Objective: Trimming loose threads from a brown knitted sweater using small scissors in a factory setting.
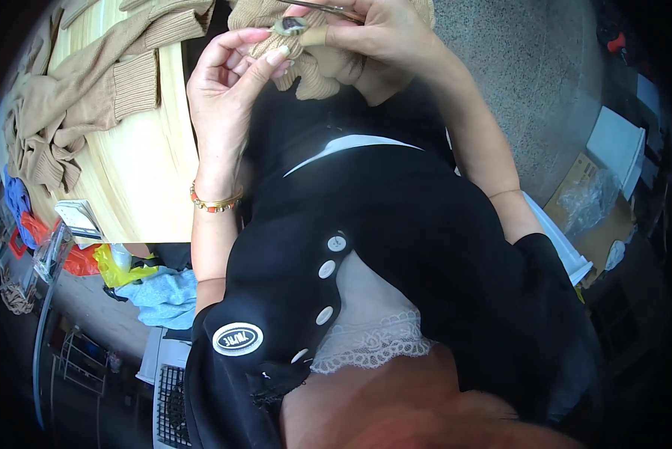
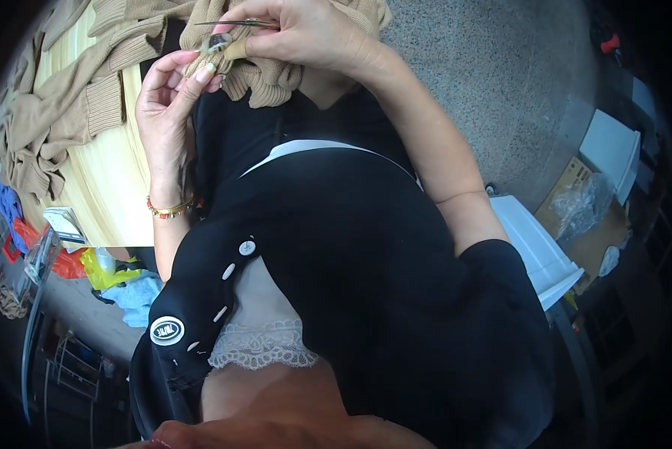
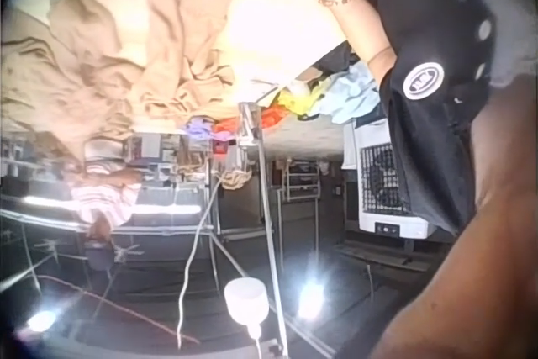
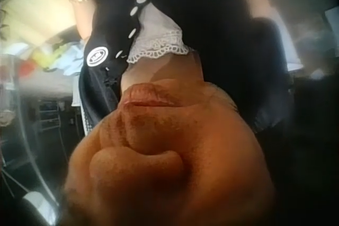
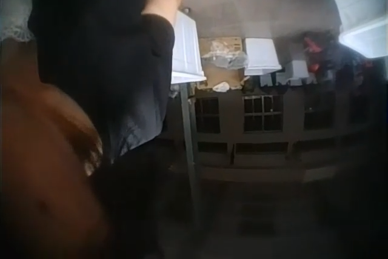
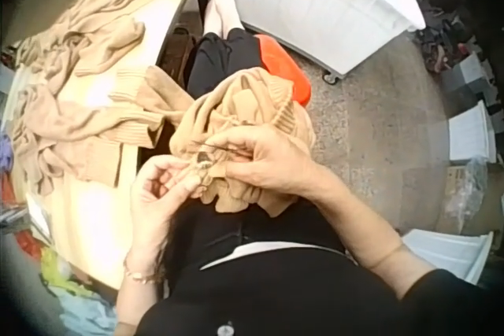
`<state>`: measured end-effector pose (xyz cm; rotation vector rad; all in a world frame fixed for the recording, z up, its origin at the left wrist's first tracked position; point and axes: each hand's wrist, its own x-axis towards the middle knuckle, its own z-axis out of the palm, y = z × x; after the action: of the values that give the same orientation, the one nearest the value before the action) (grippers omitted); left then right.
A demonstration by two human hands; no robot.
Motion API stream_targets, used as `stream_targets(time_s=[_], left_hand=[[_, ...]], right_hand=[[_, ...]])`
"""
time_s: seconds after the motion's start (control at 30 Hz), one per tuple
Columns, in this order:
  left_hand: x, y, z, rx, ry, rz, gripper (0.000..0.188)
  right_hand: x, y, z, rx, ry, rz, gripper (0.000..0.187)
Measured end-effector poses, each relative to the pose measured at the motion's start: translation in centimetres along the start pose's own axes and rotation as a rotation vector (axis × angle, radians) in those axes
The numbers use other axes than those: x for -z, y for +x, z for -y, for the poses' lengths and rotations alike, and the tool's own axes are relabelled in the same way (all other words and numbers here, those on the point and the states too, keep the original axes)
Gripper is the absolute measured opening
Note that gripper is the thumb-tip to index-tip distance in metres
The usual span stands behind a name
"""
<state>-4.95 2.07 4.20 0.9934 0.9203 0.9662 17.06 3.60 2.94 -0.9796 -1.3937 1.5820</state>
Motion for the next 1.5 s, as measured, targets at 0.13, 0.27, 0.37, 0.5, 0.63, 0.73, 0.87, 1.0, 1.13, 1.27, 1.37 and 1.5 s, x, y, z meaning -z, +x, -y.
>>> stream_targets(time_s=[0.13, 0.27, 0.37, 0.5, 0.63, 0.73, 0.87, 1.0, 1.13, 1.27, 1.37, 1.5], left_hand=[[0.2, -0.1, 0.5, 0.026, -0.043, -0.037, 0.025], [-0.3, 0.1, 0.6, 0.009, -0.067, -0.059, 0.022], [-0.6, 0.3, 0.6, 0.013, -0.051, -0.061, 0.021], [-1.0, 0.4, 0.8, 0.014, -0.012, -0.072, 0.021], [-1.2, 0.5, 0.9, -0.015, 0.157, -0.093, 0.021], [-1.5, 0.6, 0.7, 0.002, 0.186, -0.130, 0.020], [-1.4, 0.6, 0.8, 0.034, 0.187, -0.120, 0.017], [-0.9, 0.8, 1.1, -0.062, 0.284, -0.112, 0.015], [-1.0, 0.8, 0.6, -0.157, 0.387, -0.068, 0.009], [-0.5, 1.7, 1.3, -0.548, 0.702, -0.034, 0.007], [-0.5, 1.7, 1.3, -0.493, 0.697, -0.027, 0.009], [-0.5, 1.9, 1.5, -0.470, 0.603, -0.029, 0.010]], right_hand=[[-0.2, -0.2, 0.8, 0.103, -0.148, 0.015, 0.034], [0.0, 0.0, 0.3, 0.207, -0.234, -0.053, 0.028], [-0.6, -0.1, 0.2, 0.345, -0.171, -0.110, 0.024], [-0.4, -0.2, -0.7, 0.435, -0.424, -0.170, 0.022], [-0.4, 0.1, -1.1, 0.540, -0.480, -0.200, 0.021], [-0.8, 0.0, -0.1, 0.493, -0.417, -0.217, 0.021], [-0.4, -0.1, -1.0, 0.520, -0.545, -0.204, 0.021], [-0.4, -0.5, -1.2, 0.496, -0.619, -0.212, 0.020], [-1.0, -0.6, -0.4, 0.318, -0.404, -0.225, 0.019], [-0.8, -0.2, -0.5, 0.177, -0.233, -0.172, 0.018], [-0.8, -0.2, 0.1, 0.057, -0.160, -0.126, 0.022], [-1.6, -0.5, 2.6, 0.205, -0.282, -0.146, 0.029]])
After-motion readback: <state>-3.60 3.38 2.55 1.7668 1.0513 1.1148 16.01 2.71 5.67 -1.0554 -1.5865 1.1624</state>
